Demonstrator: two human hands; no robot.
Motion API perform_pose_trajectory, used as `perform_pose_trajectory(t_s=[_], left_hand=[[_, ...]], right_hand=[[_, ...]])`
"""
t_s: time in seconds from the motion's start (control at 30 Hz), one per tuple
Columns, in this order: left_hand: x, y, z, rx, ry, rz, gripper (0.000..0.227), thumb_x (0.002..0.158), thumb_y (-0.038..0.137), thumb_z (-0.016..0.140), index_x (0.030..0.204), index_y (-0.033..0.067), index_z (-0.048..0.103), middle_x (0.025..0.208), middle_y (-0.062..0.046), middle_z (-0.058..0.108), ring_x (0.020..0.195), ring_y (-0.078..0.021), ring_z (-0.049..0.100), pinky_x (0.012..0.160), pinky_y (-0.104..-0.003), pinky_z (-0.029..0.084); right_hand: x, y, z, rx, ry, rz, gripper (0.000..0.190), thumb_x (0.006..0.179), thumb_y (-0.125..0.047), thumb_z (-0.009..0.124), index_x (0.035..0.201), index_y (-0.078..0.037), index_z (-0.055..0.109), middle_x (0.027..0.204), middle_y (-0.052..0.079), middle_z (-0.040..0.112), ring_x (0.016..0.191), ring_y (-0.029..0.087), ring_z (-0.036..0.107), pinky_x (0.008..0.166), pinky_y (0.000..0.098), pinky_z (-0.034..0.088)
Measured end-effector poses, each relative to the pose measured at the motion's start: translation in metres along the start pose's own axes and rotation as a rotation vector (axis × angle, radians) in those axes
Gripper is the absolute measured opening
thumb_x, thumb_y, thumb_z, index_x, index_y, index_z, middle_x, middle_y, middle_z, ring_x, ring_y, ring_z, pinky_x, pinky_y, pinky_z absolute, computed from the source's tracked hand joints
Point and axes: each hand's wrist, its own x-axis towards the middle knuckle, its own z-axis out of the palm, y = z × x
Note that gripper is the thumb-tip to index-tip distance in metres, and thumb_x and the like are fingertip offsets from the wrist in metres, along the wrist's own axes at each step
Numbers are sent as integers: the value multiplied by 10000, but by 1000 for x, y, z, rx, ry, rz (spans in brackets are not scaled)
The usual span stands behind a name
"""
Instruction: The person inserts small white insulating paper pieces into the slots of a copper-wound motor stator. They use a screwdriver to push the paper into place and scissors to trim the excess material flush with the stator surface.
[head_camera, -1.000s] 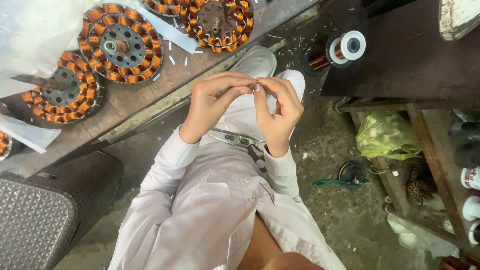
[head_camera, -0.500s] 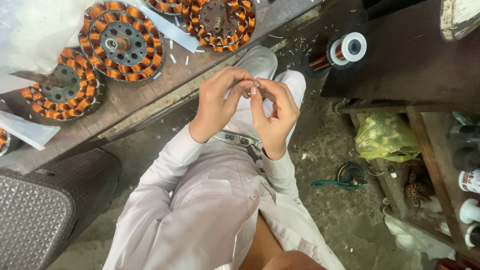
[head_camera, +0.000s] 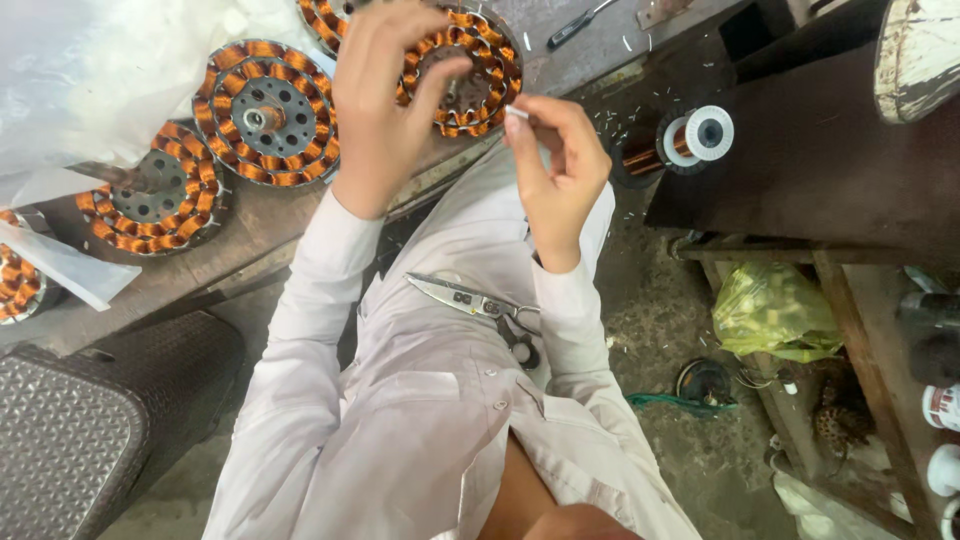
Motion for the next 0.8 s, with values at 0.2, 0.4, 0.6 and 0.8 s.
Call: perform_pose_trajectory(t_s=[0.2,0.4,0.6,0.8], left_hand=[[28,-39,18,-77,-197,-58,587,911,189,910,1325,-24,552,1216,-195,645,1130,-411,614,954,-434,492],[16,-29,21,-139,-193,-152,422,932,155,913,1204,28,616,1161,-121,689,1097,-327,658,958,-396,517],[-3,-11,14,-90,-102,-78,383,914,82,932,1120,29,613,1231,-121,669,1136,-328,629,964,-400,511],[-20,-4,6,-130,-127,-94,311,937,-66,873,1136,37,658,1266,-123,658,1136,-320,630,935,-377,513]], right_hand=[[47,13,17,-35,61,-181,106,1037,71,653,1131,34,682,1182,93,663,950,119,700,859,258,610],[46,17,17,-286,118,-287,127,983,94,723,1089,30,693,1087,106,700,965,189,699,837,294,587],[31,20,13,-431,63,-540,226,904,154,731,1063,11,659,1125,101,698,992,292,695,873,365,583],[24,21,11,-527,-37,-676,295,859,176,740,1101,21,671,1127,132,671,986,331,682,841,410,590]])
